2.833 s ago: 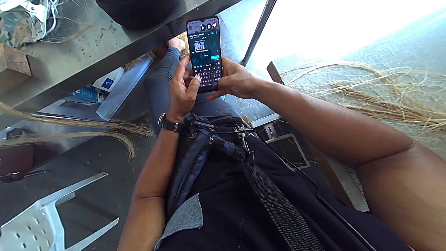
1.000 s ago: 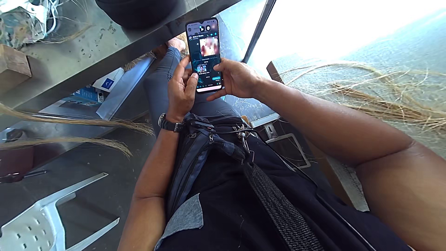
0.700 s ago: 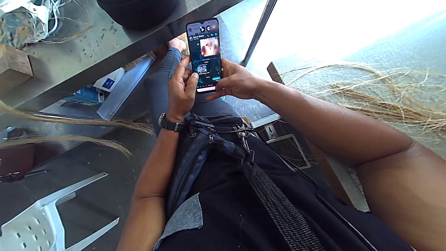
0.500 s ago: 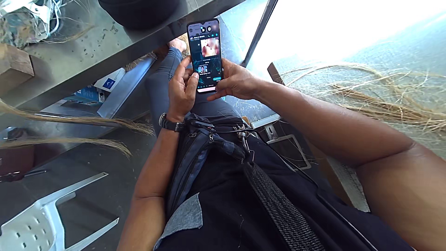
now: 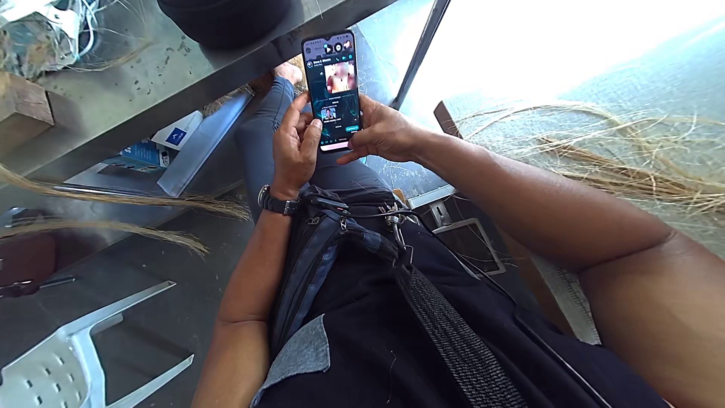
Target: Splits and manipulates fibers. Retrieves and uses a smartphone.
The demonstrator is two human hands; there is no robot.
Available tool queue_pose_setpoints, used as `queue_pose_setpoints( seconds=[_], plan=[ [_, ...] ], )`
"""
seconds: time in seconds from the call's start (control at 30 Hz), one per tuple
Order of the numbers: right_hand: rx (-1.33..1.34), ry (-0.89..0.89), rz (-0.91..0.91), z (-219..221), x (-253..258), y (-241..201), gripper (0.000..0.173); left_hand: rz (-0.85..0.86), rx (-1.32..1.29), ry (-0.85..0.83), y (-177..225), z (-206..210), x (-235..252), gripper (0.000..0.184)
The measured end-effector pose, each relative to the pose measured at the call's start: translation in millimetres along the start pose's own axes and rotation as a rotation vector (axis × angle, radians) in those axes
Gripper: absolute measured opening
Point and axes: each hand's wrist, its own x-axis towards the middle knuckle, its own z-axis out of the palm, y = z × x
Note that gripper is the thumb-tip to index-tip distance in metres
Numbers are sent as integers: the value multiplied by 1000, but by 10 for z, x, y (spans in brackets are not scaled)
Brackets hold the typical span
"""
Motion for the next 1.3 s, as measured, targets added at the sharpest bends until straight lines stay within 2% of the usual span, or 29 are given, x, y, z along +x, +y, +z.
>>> queue_pose_setpoints(
  seconds=[1.17,1.3],
  plan=[
    [-27,-7,6,-5,-7,-8,77,10,-31,5,-16,10,-12,45],
    [-35,7,13,2,-5,-6,72,15,-28,0,-14,9,-11,44]
  ],
)
